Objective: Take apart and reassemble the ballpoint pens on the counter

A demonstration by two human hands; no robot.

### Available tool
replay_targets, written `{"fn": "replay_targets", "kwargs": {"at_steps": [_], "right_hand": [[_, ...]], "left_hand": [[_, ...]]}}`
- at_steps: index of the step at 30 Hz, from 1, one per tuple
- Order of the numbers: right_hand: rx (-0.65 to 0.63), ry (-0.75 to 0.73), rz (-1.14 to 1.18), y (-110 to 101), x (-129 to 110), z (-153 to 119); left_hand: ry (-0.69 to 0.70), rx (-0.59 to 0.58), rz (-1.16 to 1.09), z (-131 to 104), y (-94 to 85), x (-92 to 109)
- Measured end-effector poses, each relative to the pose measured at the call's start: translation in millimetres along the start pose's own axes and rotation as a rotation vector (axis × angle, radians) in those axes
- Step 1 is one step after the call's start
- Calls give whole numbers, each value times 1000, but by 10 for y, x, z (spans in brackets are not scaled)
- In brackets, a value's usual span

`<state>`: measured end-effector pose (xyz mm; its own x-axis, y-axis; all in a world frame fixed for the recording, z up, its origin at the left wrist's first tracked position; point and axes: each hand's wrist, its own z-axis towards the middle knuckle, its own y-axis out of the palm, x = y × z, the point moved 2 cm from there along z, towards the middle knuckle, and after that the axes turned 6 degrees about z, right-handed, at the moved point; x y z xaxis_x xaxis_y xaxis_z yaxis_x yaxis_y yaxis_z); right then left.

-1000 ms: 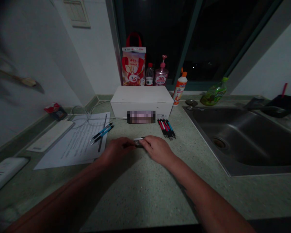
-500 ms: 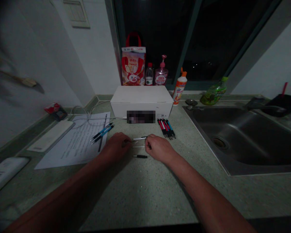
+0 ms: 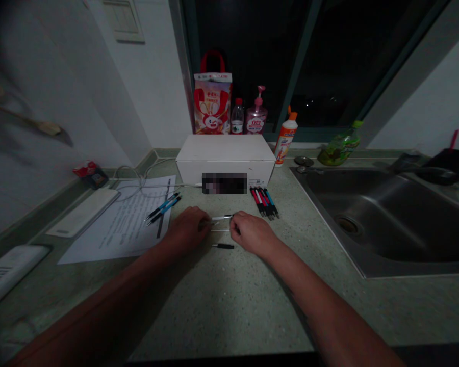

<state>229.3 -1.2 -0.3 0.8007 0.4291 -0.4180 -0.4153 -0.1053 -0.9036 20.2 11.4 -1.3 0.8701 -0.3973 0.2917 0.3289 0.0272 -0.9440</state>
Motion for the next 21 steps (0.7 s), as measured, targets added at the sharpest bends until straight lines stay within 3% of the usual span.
{"fn": "replay_targets", "kwargs": {"at_steps": [4, 11, 21], "right_hand": [[9, -8, 14, 10, 21, -1], [-11, -10, 0, 9, 32, 3], [-13, -18, -16, -16, 27, -7]], "left_hand": [[18, -36, 12, 26, 30, -1], [28, -171, 57, -13, -77, -35], [56, -171, 69, -37, -87, -69]]}}
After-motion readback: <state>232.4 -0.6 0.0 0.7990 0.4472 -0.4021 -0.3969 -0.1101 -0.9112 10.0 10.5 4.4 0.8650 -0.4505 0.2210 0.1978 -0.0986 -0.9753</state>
